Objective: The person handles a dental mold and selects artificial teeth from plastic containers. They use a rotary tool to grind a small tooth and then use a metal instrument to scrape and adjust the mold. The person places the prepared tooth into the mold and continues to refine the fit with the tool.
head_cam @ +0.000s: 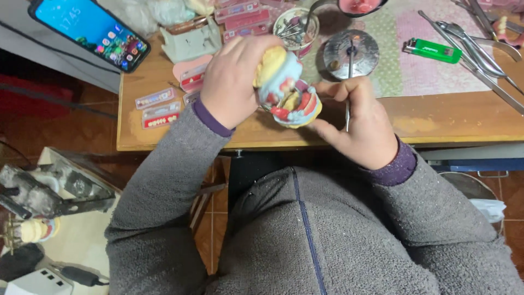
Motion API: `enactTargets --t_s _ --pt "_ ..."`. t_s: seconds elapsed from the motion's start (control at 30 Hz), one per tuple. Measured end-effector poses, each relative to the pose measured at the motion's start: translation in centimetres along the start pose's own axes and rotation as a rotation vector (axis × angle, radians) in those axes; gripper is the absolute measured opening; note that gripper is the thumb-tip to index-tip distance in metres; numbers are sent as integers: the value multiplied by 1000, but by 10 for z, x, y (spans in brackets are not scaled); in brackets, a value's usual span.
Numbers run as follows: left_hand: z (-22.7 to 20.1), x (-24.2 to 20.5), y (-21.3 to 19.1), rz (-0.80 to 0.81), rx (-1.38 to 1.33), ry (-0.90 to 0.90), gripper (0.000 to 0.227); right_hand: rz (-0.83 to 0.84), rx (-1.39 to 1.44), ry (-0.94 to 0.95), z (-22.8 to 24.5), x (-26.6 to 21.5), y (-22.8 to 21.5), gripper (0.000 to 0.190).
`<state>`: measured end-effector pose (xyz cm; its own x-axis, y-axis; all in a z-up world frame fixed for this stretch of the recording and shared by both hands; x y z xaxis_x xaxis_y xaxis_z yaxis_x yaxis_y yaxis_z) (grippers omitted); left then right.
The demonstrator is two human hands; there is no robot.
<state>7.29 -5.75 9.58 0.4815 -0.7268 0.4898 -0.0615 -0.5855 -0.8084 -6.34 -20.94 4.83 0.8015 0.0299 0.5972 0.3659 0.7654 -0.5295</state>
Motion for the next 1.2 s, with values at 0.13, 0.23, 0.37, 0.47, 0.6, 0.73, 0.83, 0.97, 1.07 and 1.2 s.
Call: enactTargets --t_s 0.13,0.23,0.37,0.47,0.6,0.73,0.83,0.97,1.07,1.2 --pt "16 -9 0 -82 -197 -233 66 35 -195 -22 -10 1 12 52" --pt "23 -21 2 -105 -360 -390 69 33 -232 -108 -5 4 13 49" --pt "25 -39 7 -181 -437 -452 67 42 -153 -71 -13 -5 -3 37" --pt "22 -51 9 -265 -467 -517 69 -133 -107 -2 -19 -19 -25 10" --pt "17 -60 10 -341 -466 -555 69 -364 -43 92 -41 -36 -42 34" --pt "19 -66 8 -334 -501 -556 71 -491 259 160 -49 -33 -40 42" --pt "21 -70 9 -327 -531 -542 79 -480 375 185 -64 -44 -35 39" --pt "25 -76 11 -333 -608 -543 90 -441 341 169 -50 -32 -34 37" --pt "26 -83 14 -306 -775 -547 96 -468 331 197 -44 -27 -33 36" --pt "18 -93 11 -322 -834 -531 97 -501 372 235 -50 -31 -34 28"
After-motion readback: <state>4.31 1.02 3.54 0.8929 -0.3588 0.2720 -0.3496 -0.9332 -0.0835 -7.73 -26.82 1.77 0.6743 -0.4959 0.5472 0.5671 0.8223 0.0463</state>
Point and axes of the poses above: each hand's wrist, its own x-axis towards the middle knuckle, its own y-axis out of the palm, z = x × y, the point moved 7 cm from there along x, towards the middle knuckle, and after that the axes turned 11 degrees about -y, right-handed, at the moved point
